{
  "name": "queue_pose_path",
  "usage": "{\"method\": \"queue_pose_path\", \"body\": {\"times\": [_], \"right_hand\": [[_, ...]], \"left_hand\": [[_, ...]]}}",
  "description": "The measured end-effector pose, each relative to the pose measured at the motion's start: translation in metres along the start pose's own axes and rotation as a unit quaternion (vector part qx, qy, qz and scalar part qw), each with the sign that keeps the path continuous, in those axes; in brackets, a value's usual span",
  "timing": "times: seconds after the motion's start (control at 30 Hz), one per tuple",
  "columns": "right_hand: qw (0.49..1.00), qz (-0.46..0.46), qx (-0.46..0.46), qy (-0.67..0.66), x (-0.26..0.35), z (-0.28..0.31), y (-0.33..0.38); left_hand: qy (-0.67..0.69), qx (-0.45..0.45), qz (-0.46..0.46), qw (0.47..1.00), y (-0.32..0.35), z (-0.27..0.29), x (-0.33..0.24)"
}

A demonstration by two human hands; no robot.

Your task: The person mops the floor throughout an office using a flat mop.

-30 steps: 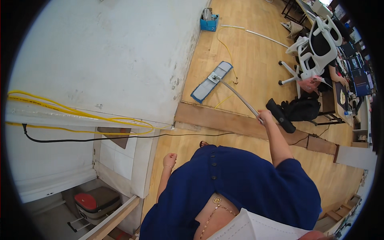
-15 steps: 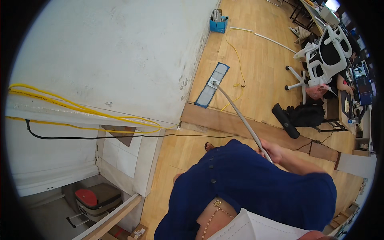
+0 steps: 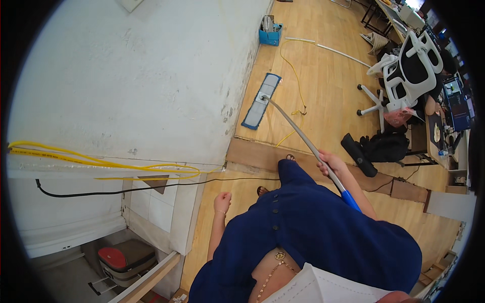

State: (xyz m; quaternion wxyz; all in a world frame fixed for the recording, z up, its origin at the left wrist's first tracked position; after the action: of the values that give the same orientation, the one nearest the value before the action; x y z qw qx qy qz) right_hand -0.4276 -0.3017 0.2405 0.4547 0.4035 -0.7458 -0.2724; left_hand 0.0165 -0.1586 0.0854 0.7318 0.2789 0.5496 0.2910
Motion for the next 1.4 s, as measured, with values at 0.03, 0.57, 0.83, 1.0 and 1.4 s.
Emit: {"method": "queue_pose_path", "body": {"times": [0.03, 0.57, 0.83, 1.0, 1.4], "right_hand": [[1.0, 0.023, -0.006, -0.008, 0.009, -0.005, -0.018], [0.905, 0.188, -0.125, 0.361, -0.014, -0.134, -0.249], [0.513, 0.228, 0.085, 0.823, -0.08, -0.145, -0.189], [0.454, 0.313, 0.228, 0.802, -0.117, -0.191, -0.127], [0.445, 0.305, 0.358, 0.762, -0.082, -0.213, -0.135]], "left_hand": [[-0.004, 0.025, -0.035, 0.999, -0.006, -0.007, -0.016], [0.322, 0.273, -0.056, 0.905, 0.099, -0.066, -0.229], [0.324, 0.266, 0.03, 0.908, 0.18, 0.014, -0.125], [0.288, 0.201, 0.104, 0.93, 0.285, 0.076, -0.122], [0.029, 0.161, 0.12, 0.979, 0.316, 0.073, -0.156]]}}
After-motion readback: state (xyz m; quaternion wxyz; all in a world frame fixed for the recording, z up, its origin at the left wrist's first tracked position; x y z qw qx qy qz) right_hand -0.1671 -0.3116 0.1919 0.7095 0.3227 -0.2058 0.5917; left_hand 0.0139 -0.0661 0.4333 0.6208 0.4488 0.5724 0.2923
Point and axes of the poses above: each hand's wrist, its own y-axis away from the middle knuckle, its own z-axis out of the back of the hand, x = y × z, the point moved 1 cm from there along -y, towards the middle knuckle, and after that the axes turned 11 degrees about x, right-handed, at the moved point
